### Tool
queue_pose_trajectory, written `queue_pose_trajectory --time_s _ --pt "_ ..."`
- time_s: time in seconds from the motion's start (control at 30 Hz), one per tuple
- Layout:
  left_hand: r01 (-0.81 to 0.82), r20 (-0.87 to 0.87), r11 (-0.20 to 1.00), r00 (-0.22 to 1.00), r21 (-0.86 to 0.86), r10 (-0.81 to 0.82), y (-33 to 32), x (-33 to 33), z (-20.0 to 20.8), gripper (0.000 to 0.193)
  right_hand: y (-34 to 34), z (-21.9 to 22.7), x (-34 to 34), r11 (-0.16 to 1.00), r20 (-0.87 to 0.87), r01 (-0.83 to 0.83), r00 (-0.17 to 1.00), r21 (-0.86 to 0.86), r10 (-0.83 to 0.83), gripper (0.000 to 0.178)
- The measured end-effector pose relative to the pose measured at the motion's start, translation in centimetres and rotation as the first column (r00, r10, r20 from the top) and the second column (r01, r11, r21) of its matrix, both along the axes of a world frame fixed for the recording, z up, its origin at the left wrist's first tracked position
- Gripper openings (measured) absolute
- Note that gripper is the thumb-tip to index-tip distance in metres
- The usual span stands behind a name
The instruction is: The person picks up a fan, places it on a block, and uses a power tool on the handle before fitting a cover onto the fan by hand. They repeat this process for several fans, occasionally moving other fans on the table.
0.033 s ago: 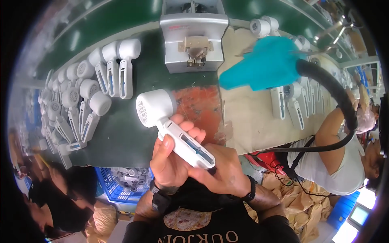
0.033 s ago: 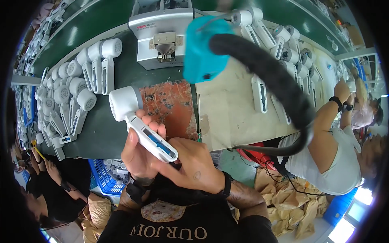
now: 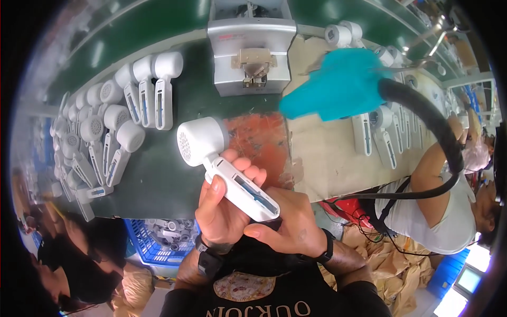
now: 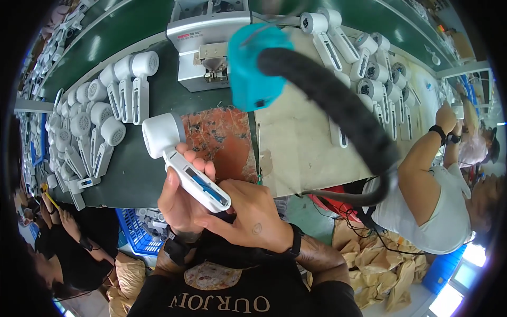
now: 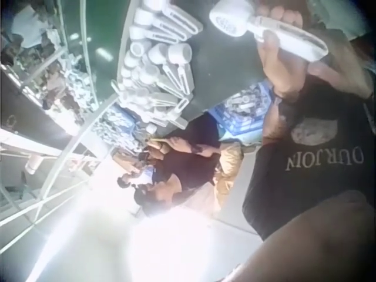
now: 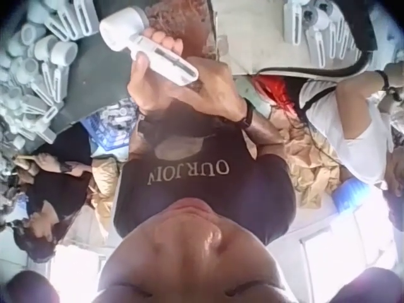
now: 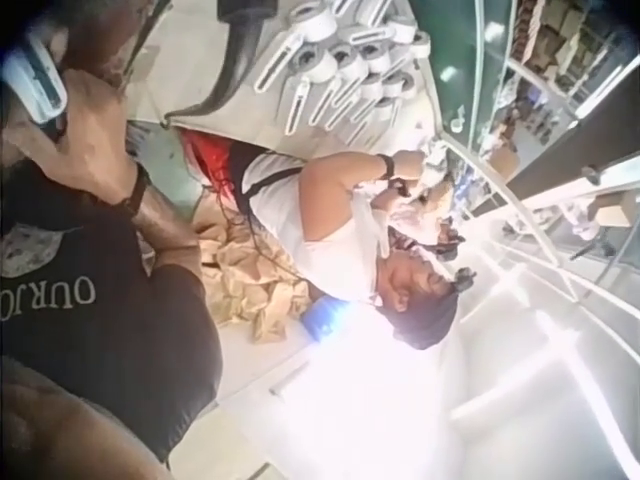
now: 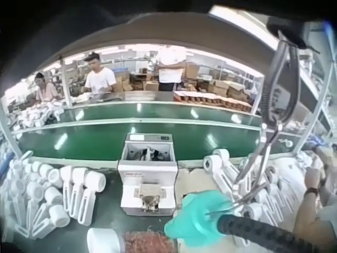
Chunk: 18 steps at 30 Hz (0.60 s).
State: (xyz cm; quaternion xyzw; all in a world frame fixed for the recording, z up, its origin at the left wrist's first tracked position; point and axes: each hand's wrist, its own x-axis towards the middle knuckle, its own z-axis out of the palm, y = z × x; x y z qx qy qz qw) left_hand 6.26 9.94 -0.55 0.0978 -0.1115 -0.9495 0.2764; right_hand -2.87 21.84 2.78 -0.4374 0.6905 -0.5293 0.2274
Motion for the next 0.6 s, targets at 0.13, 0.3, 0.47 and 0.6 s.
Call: queue_pose_trajectory --time_s 0.13,0.3,0.47,0.6 --pt "-0.015 -0.051 0.999 0.999 0.048 0.017 -0.3 -0.2 -0.5 0.052 -0.3 -0.3 -0.3 1.0 -0.034 -0.012 0.999 -0.007 0.011 0.017" --pt "-0.049 0.069 0.994 0.996 -0.093 0.055 -1.4 -0.4 1.3 0.058 -1.1 -0.5 -0.7 0.999 -0.039 -0.036 0.999 0.0 0.036 0.026" --pt "0.093 0.498 0.864 0.845 -0.496 0.195 -3.8 2.1 4.4 0.046 0.6 0.7 -1.5 0.923 0.108 0.341 0.939 -0.176 -0.326 0.071" --pt "0.521 0.657 0.408 0.66 -0.75 0.365 -7.2 2.6 4.2 0.029 -3.4 2.2 -4.4 0.865 -0.066 0.36 0.912 -0.348 -0.406 0.078"
